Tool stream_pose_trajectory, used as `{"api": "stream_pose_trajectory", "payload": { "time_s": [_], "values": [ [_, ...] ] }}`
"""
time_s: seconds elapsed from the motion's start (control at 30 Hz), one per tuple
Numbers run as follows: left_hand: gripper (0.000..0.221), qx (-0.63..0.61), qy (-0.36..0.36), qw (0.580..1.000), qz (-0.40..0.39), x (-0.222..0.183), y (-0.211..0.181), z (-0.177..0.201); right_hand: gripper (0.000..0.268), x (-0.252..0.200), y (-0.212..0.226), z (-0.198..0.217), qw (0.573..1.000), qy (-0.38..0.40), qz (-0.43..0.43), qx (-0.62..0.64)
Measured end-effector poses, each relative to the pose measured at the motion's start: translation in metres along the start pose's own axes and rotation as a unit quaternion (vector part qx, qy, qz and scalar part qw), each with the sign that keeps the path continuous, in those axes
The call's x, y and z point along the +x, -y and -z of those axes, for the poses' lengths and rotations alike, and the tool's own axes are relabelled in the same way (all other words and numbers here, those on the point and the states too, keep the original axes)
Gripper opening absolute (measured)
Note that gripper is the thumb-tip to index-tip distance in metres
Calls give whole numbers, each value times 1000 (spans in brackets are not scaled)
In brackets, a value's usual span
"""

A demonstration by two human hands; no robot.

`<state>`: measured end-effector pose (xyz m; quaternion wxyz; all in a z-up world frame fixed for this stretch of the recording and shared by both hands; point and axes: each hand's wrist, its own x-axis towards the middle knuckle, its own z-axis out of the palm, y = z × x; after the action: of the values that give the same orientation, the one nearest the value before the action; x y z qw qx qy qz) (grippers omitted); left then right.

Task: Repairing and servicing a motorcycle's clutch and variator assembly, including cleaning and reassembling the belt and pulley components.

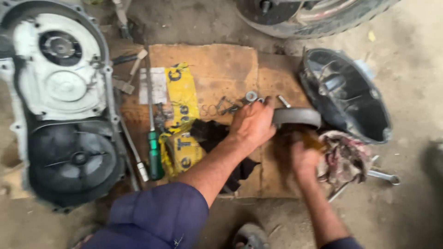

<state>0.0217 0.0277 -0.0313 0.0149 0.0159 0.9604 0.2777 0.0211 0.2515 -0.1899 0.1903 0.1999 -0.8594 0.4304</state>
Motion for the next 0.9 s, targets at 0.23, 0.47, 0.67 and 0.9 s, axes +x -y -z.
{"api": "stream_pose_trajectory", "payload": {
  "time_s": [0.23,0.47,0.67,0.9],
  "values": [
    [75,40,23,999,29,-14,-17,17,37,7,22,12,935,64,-349,-11],
    [47,78,-4,997,-21,20,-35,17,32,21,57,5,990,-14,14,-137],
    [52,84,-68,993,-54,26,-36,-9,25,74,85,36,969,64,-199,-129],
    [77,-133,-81,987,-29,-6,-1,6,27,31,69,7,964,81,-194,-160]
  ]
}}
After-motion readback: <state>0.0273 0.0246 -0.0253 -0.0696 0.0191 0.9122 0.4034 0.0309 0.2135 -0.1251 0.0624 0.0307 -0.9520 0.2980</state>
